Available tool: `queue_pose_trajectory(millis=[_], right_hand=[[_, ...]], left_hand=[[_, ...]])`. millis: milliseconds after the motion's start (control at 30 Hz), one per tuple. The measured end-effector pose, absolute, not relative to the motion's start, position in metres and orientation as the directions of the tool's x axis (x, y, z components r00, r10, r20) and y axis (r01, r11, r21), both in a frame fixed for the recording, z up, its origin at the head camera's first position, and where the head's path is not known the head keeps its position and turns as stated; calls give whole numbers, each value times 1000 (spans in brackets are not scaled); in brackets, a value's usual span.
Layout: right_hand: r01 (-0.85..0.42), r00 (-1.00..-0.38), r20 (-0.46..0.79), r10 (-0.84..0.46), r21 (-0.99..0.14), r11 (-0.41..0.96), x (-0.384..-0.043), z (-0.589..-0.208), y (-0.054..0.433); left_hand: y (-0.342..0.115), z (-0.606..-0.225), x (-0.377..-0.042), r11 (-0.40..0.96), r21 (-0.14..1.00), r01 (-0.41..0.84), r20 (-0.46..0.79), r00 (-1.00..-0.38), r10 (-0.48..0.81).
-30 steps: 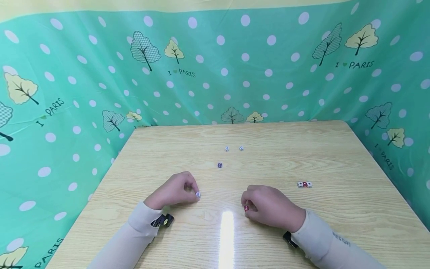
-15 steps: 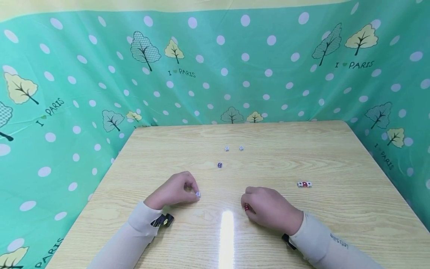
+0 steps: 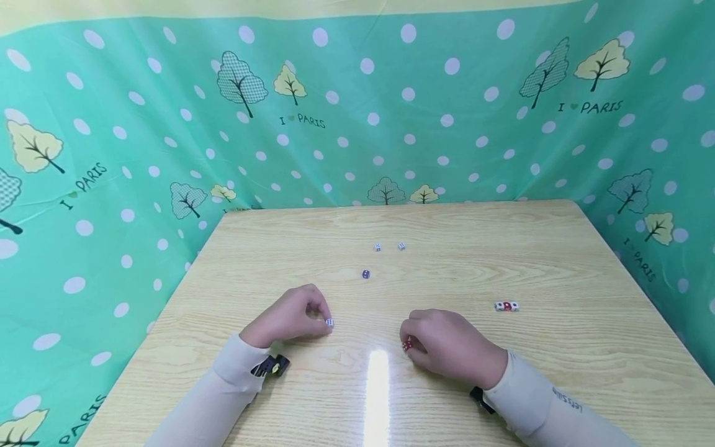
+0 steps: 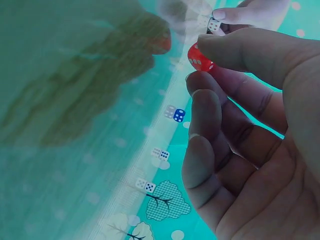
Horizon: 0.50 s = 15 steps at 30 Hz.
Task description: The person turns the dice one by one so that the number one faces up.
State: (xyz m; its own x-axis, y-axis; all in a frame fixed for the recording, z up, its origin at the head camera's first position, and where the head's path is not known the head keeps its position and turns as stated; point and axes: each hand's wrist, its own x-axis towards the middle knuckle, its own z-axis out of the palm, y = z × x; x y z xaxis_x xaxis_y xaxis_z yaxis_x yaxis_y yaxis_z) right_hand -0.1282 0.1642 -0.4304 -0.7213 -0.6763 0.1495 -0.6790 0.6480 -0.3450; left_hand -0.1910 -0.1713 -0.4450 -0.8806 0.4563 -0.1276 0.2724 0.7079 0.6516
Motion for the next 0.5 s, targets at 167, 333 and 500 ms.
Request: queue_pose_trajectory(millis=[167, 333, 500], right_hand=[[-653, -740, 129, -660, -368, 662, -130, -432, 164], [-640, -742, 119, -660, -420, 644, -132, -434, 166], [-640, -737, 116, -666, -436, 632, -133, -435, 169]], left_hand=[[-171, -446, -192, 704, 657, 272, -127, -879, 459], [-171, -446, -192, 704, 656, 271, -127, -880, 457], [-171, -446, -192, 705, 655, 272, -126, -880, 458]])
